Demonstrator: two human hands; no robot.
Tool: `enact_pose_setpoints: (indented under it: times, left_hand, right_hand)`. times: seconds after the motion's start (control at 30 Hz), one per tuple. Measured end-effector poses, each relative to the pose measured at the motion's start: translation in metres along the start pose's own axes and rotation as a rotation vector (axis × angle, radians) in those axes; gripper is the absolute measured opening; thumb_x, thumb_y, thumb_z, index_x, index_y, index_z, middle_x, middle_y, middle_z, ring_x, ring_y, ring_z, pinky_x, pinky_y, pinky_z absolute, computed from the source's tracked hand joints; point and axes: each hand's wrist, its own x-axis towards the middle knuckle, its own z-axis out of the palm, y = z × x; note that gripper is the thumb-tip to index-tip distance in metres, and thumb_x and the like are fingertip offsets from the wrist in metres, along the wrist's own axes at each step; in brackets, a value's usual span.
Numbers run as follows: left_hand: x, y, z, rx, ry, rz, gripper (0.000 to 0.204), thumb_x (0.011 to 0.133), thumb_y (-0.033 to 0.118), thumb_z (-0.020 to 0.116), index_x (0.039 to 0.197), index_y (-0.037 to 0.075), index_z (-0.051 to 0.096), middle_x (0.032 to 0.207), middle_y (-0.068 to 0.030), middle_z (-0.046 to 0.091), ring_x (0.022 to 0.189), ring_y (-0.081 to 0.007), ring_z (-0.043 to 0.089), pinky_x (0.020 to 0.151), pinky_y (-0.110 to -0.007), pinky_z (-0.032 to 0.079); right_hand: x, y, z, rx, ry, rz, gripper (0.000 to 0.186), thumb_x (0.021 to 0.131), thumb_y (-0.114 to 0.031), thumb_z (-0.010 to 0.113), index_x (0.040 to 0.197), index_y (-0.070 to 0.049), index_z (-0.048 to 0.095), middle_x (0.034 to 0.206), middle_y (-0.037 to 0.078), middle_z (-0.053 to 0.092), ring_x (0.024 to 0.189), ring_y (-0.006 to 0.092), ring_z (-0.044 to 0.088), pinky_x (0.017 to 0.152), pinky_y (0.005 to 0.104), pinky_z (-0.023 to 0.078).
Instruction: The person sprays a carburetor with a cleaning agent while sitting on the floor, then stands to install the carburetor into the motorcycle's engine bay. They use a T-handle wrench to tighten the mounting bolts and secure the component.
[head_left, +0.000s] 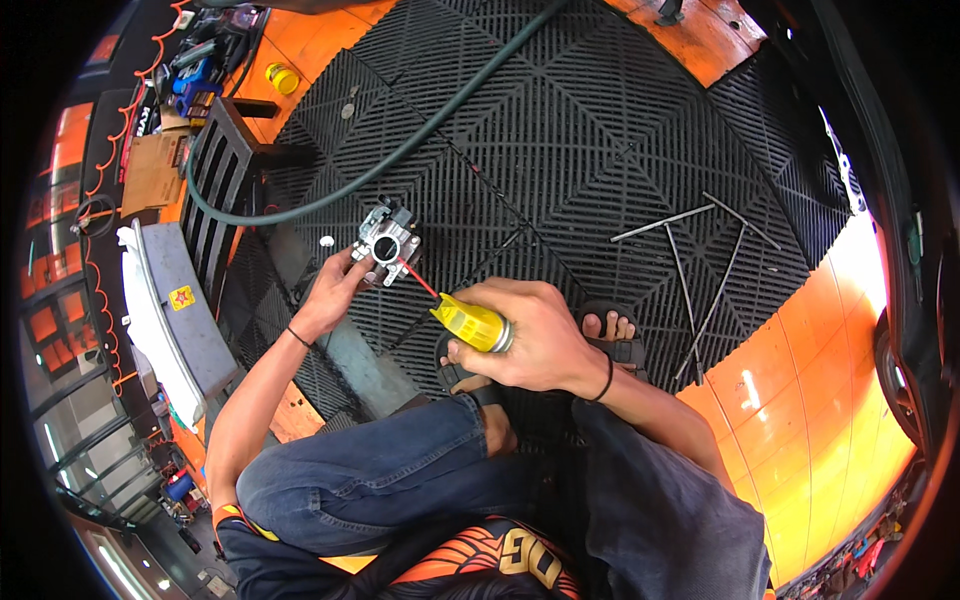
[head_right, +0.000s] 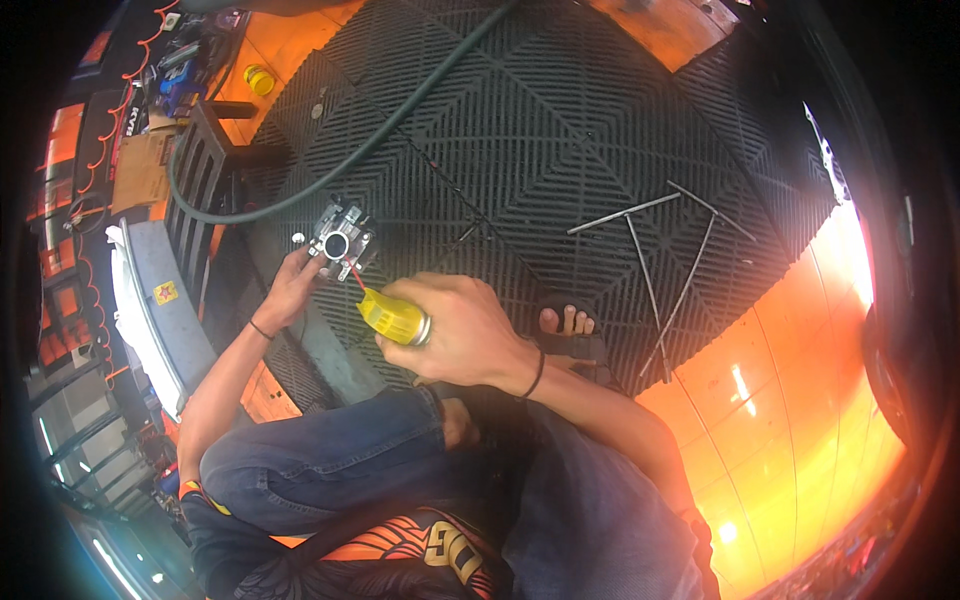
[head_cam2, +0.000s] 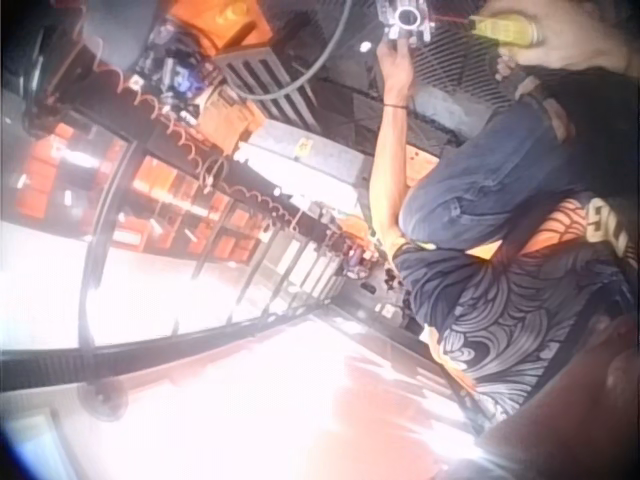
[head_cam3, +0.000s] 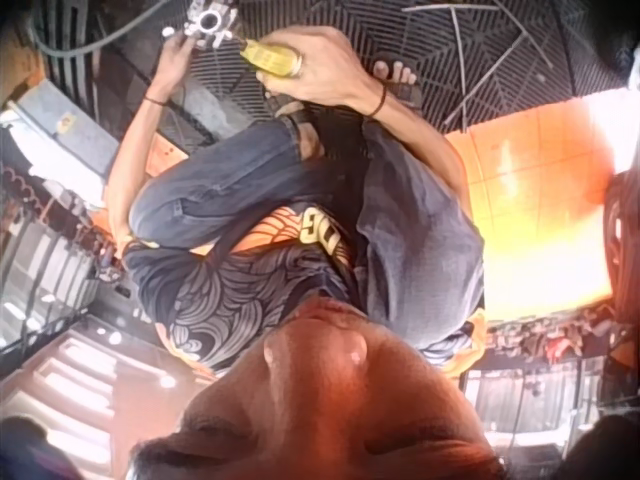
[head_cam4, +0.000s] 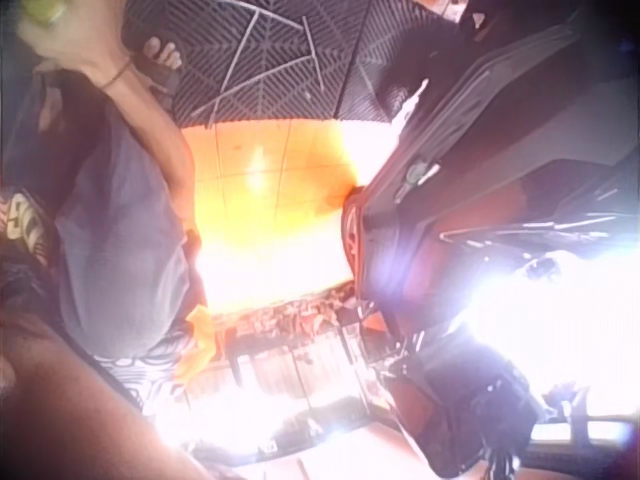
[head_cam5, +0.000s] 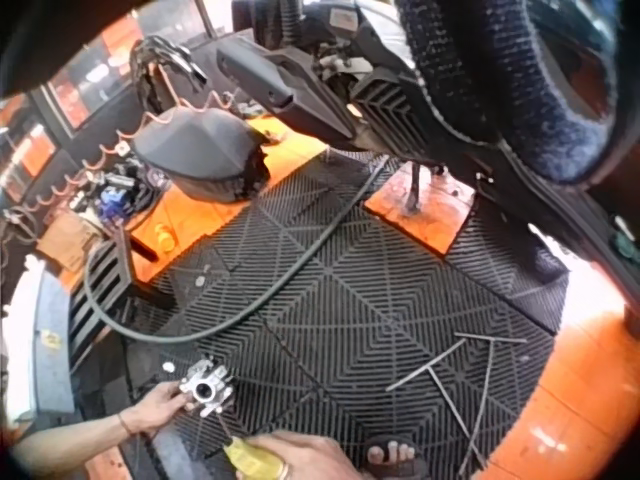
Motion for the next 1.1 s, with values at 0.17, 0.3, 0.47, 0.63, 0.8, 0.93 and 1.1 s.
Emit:
enact_pose_setpoints:
  times: [0.17, 0.3, 0.47, 0.63, 0.8, 0.93, 1.1]
  left_hand:
    - [-0.002, 0.001, 0.0, 0.027, -0.021, 0.024, 0.035, 0.106, 0.026, 0.055, 0.126, -0.003, 0.06, 0.108, -0.0036, 0.068, 0.096, -0.0085, 0.062, 0.087, -0.028, 0.052]
    - [0.0, 0.003, 0.003, 0.041, -0.028, 0.012, 0.036, 0.106, 0.027, 0.055, 0.125, -0.003, 0.06, 0.107, -0.0027, 0.068, 0.094, -0.0077, 0.061, 0.086, -0.028, 0.052]
    - [-0.001, 0.002, 0.002, 0.052, -0.011, 0.011, 0.035, 0.105, 0.028, 0.056, 0.12, -0.003, 0.062, 0.103, -0.0011, 0.067, 0.09, -0.0066, 0.059, 0.082, -0.026, 0.049]
    - [-0.001, -0.002, -0.002, 0.1, -0.001, 0.013, 0.034, 0.105, 0.029, 0.057, 0.118, -0.002, 0.063, 0.102, -0.0013, 0.067, 0.09, -0.0071, 0.059, 0.082, -0.027, 0.05]
    - [-0.003, 0.001, 0.001, 0.074, 0.004, -0.014, 0.033, 0.105, 0.027, 0.056, 0.12, -0.002, 0.062, 0.106, -0.0032, 0.068, 0.093, -0.0083, 0.061, 0.084, -0.028, 0.052]
    - [-0.005, 0.0, 0.0, 0.008, -0.03, 0.016, 0.033, 0.106, 0.024, 0.054, 0.124, -0.003, 0.059, 0.11, -0.0047, 0.068, 0.096, -0.0091, 0.063, 0.087, -0.029, 0.053]
    - [-0.002, -0.004, -0.005, 0.02, -0.056, 0.057, 0.035, 0.106, 0.023, 0.054, 0.127, -0.004, 0.058, 0.111, -0.0057, 0.068, 0.097, -0.0088, 0.062, 0.086, -0.028, 0.052]
  right_hand:
    - [0.004, 0.0, 0.007, -0.021, -0.046, 0.015, 0.036, 0.077, -0.023, 0.078, 0.104, 0.0, 0.071, 0.089, 0.015, 0.07, 0.078, 0.0337, 0.07, 0.07, 0.039, 0.055]
    - [0.0, 0.004, 0.011, -0.001, 0.01, 0.028, 0.035, 0.074, -0.028, 0.076, 0.1, -0.005, 0.072, 0.087, 0.015, 0.071, 0.076, 0.036, 0.069, 0.067, 0.0439, 0.054]
    - [0.001, 0.002, 0.012, -0.003, 0.031, 0.01, 0.036, 0.074, -0.027, 0.076, 0.101, -0.005, 0.072, 0.087, 0.015, 0.071, 0.074, 0.0358, 0.069, 0.067, 0.0435, 0.055]
    - [0.0, 0.0, 0.016, -0.032, 0.033, 0.019, 0.036, 0.074, -0.027, 0.076, 0.102, -0.005, 0.072, 0.086, 0.015, 0.071, 0.074, 0.0361, 0.069, 0.066, 0.0439, 0.055]
    - [0.001, 0.001, 0.013, -0.041, 0.014, 0.019, 0.037, 0.076, -0.023, 0.079, 0.103, 0.001, 0.071, 0.087, 0.015, 0.071, 0.075, 0.0329, 0.071, 0.067, 0.0376, 0.055]
    - [0.002, -0.001, 0.012, -0.012, -0.019, 0.033, 0.036, 0.077, -0.023, 0.078, 0.103, 0.002, 0.071, 0.086, 0.015, 0.07, 0.074, 0.0331, 0.07, 0.067, 0.0384, 0.055]
    - [0.003, -0.001, 0.014, 0.041, 0.007, 0.05, 0.032, 0.074, -0.025, 0.075, 0.097, -0.004, 0.073, 0.085, 0.016, 0.072, 0.075, 0.0366, 0.069, 0.067, 0.0442, 0.054]
